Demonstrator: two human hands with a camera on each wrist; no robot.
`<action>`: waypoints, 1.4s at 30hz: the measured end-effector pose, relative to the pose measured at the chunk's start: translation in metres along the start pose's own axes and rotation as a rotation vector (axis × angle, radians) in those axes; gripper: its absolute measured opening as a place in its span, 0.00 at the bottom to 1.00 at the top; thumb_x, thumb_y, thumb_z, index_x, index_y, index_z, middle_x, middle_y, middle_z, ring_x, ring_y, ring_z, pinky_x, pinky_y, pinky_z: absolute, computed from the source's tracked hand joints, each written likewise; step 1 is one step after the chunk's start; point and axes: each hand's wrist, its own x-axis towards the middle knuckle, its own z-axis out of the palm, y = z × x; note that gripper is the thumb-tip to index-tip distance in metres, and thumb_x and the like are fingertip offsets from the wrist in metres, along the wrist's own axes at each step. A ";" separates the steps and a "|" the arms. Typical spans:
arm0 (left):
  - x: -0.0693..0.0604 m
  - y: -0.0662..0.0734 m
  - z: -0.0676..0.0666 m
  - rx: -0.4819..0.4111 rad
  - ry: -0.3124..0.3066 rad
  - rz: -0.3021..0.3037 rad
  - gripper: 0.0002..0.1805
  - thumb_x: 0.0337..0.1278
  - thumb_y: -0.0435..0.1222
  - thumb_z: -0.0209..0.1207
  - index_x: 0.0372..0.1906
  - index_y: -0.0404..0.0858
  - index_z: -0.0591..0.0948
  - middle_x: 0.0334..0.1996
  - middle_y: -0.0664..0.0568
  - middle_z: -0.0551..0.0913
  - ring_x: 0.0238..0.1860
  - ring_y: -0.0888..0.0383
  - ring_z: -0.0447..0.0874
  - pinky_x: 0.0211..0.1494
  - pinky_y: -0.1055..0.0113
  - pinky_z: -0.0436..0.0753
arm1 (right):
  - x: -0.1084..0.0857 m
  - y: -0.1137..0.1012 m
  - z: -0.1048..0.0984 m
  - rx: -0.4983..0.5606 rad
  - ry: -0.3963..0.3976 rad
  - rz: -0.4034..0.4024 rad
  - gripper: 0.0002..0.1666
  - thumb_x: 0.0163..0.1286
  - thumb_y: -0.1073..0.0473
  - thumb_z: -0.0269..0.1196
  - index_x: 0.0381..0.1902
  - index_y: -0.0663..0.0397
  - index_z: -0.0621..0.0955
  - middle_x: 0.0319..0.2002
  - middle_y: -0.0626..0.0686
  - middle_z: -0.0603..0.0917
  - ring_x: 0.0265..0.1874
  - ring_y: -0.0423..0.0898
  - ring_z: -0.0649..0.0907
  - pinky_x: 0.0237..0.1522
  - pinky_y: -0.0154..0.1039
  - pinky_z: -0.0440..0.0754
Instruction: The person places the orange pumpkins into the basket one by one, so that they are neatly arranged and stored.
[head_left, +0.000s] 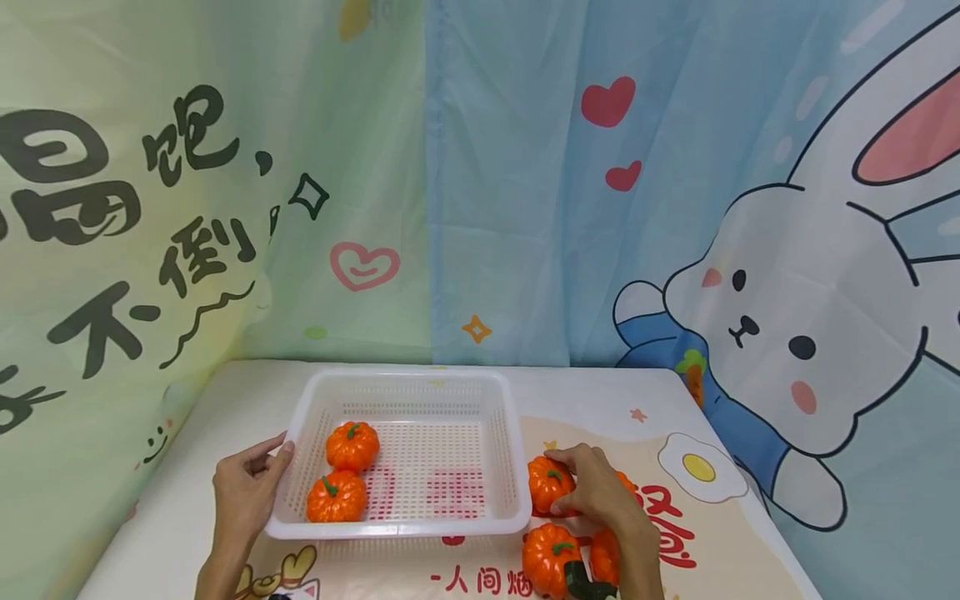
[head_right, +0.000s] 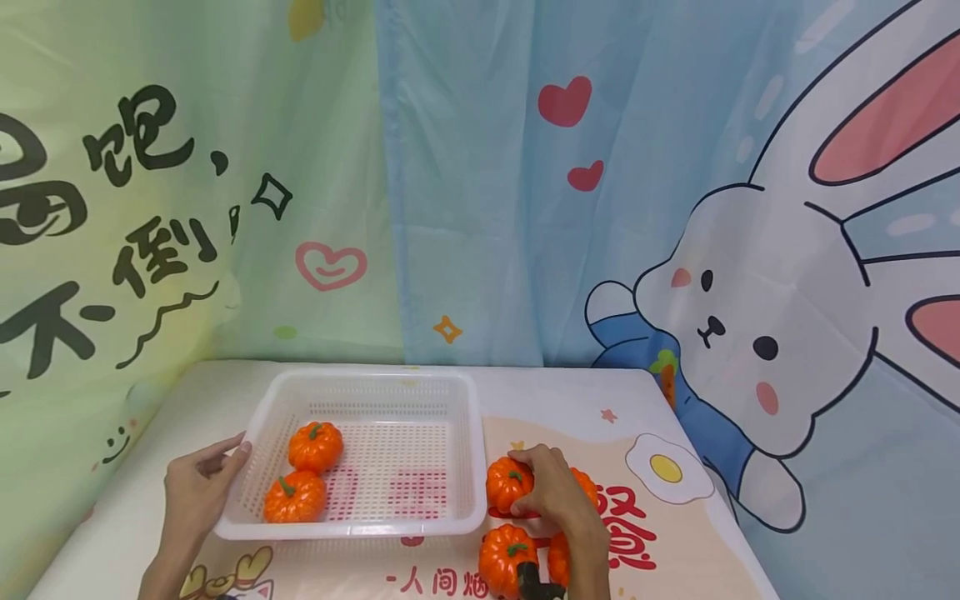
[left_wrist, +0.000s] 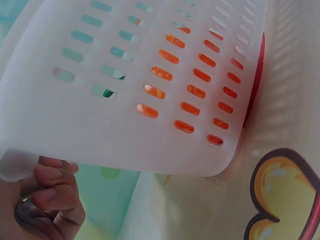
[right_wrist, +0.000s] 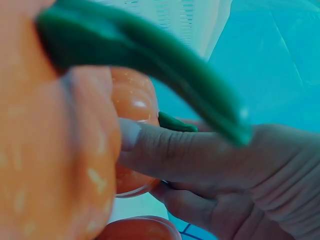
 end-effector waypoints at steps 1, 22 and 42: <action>0.000 0.000 0.000 -0.001 -0.001 -0.002 0.18 0.73 0.35 0.69 0.59 0.28 0.89 0.25 0.48 0.85 0.22 0.66 0.77 0.26 0.75 0.78 | 0.000 0.000 0.000 0.003 0.001 0.003 0.42 0.55 0.63 0.85 0.69 0.49 0.86 0.62 0.55 0.84 0.62 0.55 0.76 0.71 0.66 0.79; -0.002 -0.002 0.000 0.015 0.000 0.004 0.18 0.74 0.35 0.69 0.60 0.28 0.88 0.26 0.46 0.86 0.22 0.66 0.77 0.27 0.76 0.78 | -0.012 -0.009 -0.010 0.019 -0.008 0.017 0.43 0.59 0.62 0.83 0.73 0.52 0.83 0.64 0.58 0.82 0.67 0.58 0.75 0.69 0.65 0.81; -0.002 0.000 0.001 0.015 0.011 0.024 0.18 0.74 0.36 0.69 0.59 0.28 0.89 0.25 0.46 0.84 0.22 0.66 0.74 0.26 0.75 0.75 | -0.023 -0.024 -0.029 -0.021 0.017 -0.034 0.42 0.59 0.62 0.83 0.72 0.50 0.84 0.64 0.55 0.84 0.66 0.55 0.76 0.70 0.66 0.80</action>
